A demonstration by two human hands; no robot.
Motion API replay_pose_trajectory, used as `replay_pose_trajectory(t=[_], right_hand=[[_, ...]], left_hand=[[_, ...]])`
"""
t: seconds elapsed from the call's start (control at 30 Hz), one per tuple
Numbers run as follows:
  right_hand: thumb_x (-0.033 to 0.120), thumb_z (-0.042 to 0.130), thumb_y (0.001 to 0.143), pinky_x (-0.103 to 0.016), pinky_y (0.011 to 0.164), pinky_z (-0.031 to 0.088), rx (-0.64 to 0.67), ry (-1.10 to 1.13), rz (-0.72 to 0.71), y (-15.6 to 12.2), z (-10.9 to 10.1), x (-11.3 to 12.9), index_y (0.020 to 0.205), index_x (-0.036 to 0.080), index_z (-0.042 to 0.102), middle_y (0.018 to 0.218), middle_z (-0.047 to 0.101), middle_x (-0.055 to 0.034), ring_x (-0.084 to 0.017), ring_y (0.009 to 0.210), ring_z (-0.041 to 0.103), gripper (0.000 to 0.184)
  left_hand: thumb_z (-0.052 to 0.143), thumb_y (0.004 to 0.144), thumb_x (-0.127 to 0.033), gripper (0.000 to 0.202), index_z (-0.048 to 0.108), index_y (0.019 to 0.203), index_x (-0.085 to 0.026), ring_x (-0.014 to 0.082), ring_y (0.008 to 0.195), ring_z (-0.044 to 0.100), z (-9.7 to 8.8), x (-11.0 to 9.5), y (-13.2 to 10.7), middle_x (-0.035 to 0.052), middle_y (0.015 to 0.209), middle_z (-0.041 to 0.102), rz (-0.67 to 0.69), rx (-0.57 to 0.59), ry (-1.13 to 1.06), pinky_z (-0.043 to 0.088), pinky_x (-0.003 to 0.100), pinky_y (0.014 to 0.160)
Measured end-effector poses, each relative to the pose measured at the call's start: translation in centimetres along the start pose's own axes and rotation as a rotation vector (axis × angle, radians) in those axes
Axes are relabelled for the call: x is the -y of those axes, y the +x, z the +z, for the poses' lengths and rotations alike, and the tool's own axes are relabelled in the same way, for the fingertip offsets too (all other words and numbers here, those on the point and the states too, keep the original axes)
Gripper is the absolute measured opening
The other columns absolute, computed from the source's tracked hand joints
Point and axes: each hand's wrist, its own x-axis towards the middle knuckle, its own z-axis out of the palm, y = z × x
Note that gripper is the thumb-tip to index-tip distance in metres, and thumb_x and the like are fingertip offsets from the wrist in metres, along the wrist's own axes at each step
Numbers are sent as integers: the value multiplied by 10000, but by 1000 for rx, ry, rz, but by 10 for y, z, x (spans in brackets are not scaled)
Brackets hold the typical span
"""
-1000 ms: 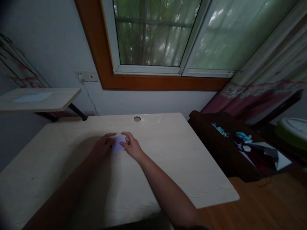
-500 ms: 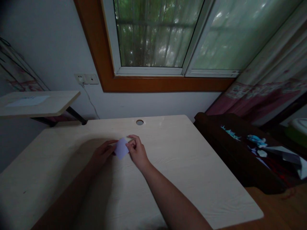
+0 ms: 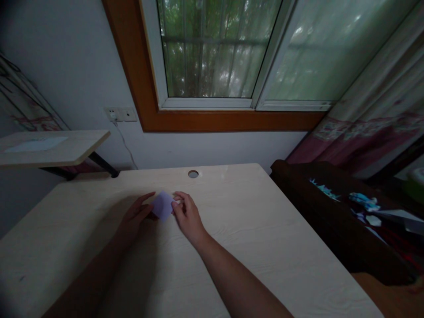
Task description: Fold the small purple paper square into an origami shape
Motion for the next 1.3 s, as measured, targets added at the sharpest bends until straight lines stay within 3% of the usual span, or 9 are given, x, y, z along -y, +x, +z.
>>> replay_pose_trajectory(t=[0.1,0.27,0.33,0.8,1.3], right_hand=[[356,639,882,-290,706,539,8,-50,0,0,0,-2,1276,265,554,1160,611,-71,-121,727,589,412],[317,628,868,-272,651,518,48,-27,71,1,-2,-5,1153,244,640,779,590,7,-135,667,585,294],[316,615,873,-267,640,506,44,-26,87,1,-2,-4,1113,242,662,715,562,19,-139,656,589,256],[324,600,871,-270,646,447,-60,-126,39,-1,-4,0,976,218,719,757,642,-18,-162,687,570,191],[308,587,884,-278,662,459,-147,71,35,0,-6,1,1111,235,592,748,615,12,-150,673,582,239]], left_hand=[[578,895,-427,563,483,1380,-157,187,726,692,0,2,1,30,791,716,10,20,4,549,322,729],[581,878,-442,549,527,1348,-164,192,727,696,0,3,3,33,778,722,10,18,87,551,328,745],[579,875,-444,538,545,1332,-163,194,722,698,0,3,3,35,769,725,15,24,117,552,329,745],[526,901,-410,504,543,1340,-163,210,763,714,1,2,-2,55,810,741,23,62,78,542,338,771],[510,928,-396,538,441,1403,-152,213,780,721,3,4,-3,69,835,741,32,34,-42,552,358,764]])
